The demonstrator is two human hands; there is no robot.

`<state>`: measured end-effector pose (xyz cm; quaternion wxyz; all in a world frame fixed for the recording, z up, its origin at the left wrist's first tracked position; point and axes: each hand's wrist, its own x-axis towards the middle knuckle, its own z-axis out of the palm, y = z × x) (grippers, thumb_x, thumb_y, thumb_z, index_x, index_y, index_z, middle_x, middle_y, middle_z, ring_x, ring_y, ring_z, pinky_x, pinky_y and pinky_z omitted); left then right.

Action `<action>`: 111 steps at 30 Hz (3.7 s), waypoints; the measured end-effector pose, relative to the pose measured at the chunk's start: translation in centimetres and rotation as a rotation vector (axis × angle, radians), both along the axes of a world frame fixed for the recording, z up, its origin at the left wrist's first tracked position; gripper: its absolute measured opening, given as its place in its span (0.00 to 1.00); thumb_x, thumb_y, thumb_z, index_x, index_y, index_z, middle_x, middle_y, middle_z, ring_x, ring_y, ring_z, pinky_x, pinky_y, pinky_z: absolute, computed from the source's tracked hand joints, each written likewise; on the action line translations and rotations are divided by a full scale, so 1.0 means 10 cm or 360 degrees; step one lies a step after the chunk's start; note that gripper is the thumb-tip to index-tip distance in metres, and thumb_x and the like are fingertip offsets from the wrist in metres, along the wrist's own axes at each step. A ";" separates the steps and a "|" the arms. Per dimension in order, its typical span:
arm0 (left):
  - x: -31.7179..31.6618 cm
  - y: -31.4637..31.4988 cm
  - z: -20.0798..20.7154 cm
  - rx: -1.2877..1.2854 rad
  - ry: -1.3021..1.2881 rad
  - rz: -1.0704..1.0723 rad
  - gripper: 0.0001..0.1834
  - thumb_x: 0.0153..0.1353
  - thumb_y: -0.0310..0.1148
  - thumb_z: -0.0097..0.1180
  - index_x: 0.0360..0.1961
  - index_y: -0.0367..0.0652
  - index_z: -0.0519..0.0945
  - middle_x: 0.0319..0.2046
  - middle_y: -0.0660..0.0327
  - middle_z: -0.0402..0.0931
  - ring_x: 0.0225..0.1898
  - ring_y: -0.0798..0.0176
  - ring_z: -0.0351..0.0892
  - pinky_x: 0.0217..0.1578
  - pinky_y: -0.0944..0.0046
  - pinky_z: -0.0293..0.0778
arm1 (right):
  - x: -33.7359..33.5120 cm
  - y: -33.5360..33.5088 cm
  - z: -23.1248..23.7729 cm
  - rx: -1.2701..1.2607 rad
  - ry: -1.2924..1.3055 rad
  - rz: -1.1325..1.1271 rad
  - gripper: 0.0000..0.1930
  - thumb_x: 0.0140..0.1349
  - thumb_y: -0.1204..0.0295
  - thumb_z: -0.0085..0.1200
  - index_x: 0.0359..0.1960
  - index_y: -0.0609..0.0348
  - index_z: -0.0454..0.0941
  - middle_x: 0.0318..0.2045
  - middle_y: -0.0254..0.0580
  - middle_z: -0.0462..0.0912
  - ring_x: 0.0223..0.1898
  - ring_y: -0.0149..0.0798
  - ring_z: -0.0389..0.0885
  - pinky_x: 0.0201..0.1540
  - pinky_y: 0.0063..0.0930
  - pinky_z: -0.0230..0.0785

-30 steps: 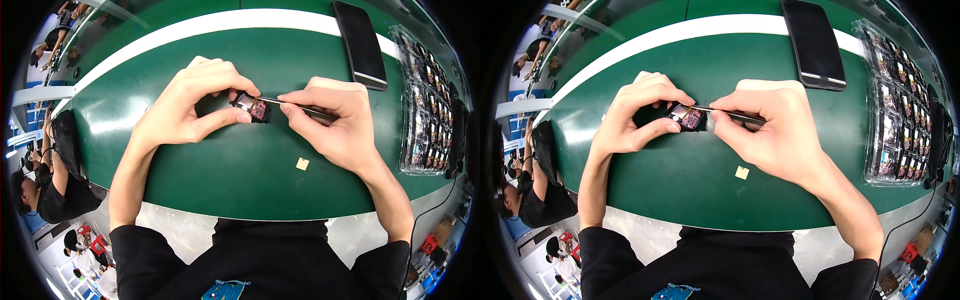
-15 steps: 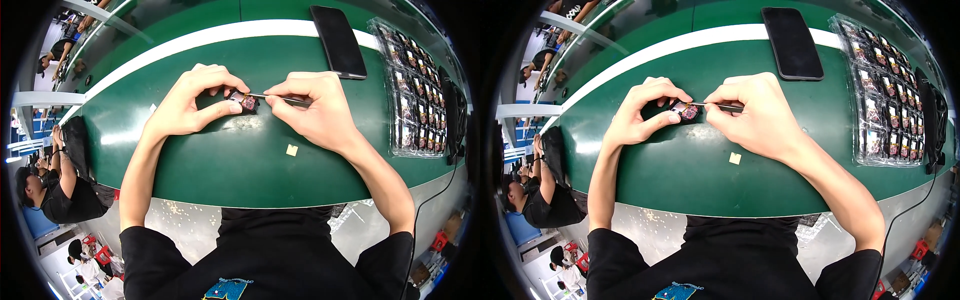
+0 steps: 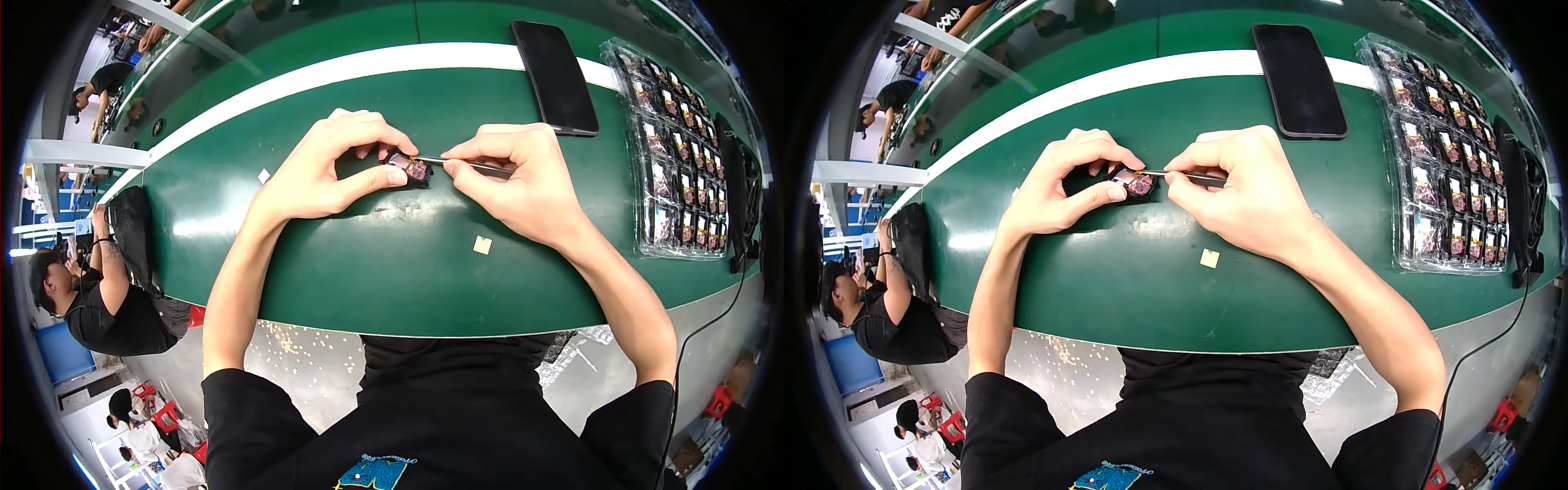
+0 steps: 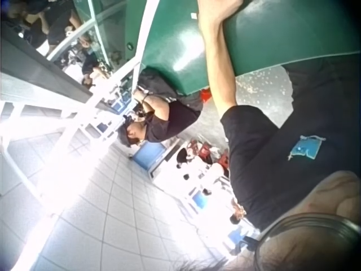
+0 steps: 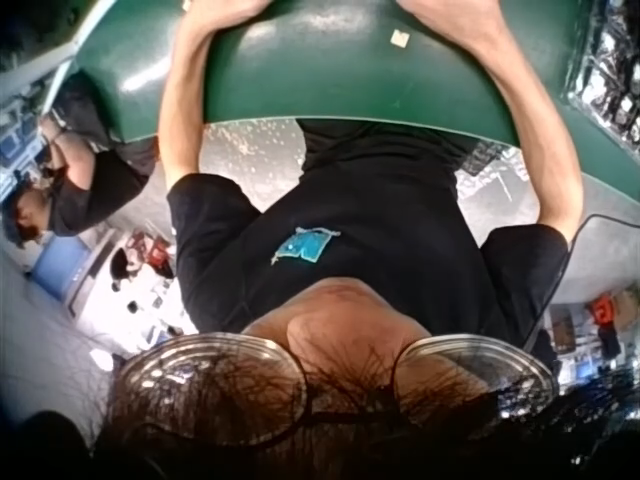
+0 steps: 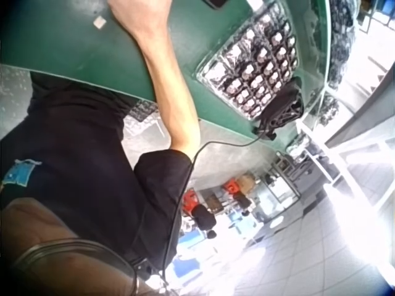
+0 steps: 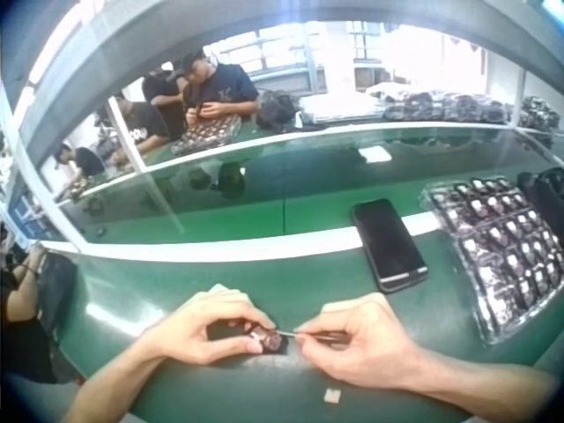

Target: Using tweezers to assemble internal components of a smartwatch at a workbench.

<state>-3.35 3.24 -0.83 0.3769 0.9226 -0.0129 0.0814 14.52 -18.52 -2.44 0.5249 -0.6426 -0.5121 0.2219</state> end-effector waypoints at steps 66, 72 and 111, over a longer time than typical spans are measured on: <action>-1.60 3.91 -0.74 0.0881 -0.0256 0.2168 0.24 0.73 0.21 0.59 0.69 0.45 0.79 0.61 0.44 0.80 0.64 0.37 0.80 0.65 0.41 0.76 | 1.83 -1.07 0.74 -0.0576 -0.1114 -0.1345 0.31 0.56 0.42 0.77 0.45 0.61 0.92 0.40 0.51 0.92 0.47 0.53 0.92 0.53 0.48 0.83; -0.95 2.80 -0.65 0.0357 -0.0673 0.1399 0.27 0.73 0.17 0.59 0.72 0.42 0.78 0.62 0.53 0.80 0.59 0.57 0.83 0.63 0.58 0.79 | 2.10 -0.61 0.72 -0.0869 -0.1145 -0.1338 0.32 0.55 0.40 0.76 0.42 0.62 0.94 0.42 0.54 0.94 0.48 0.54 0.94 0.55 0.48 0.85; 0.11 -0.10 -0.07 0.0318 -0.0240 0.0246 0.29 0.56 0.36 0.83 0.59 0.44 0.88 0.57 0.58 0.80 0.61 0.51 0.80 0.63 0.53 0.76 | 0.08 0.02 0.02 0.0161 -0.0179 -0.0322 0.13 0.75 0.74 0.66 0.56 0.66 0.91 0.23 0.42 0.79 0.24 0.29 0.73 0.28 0.32 0.63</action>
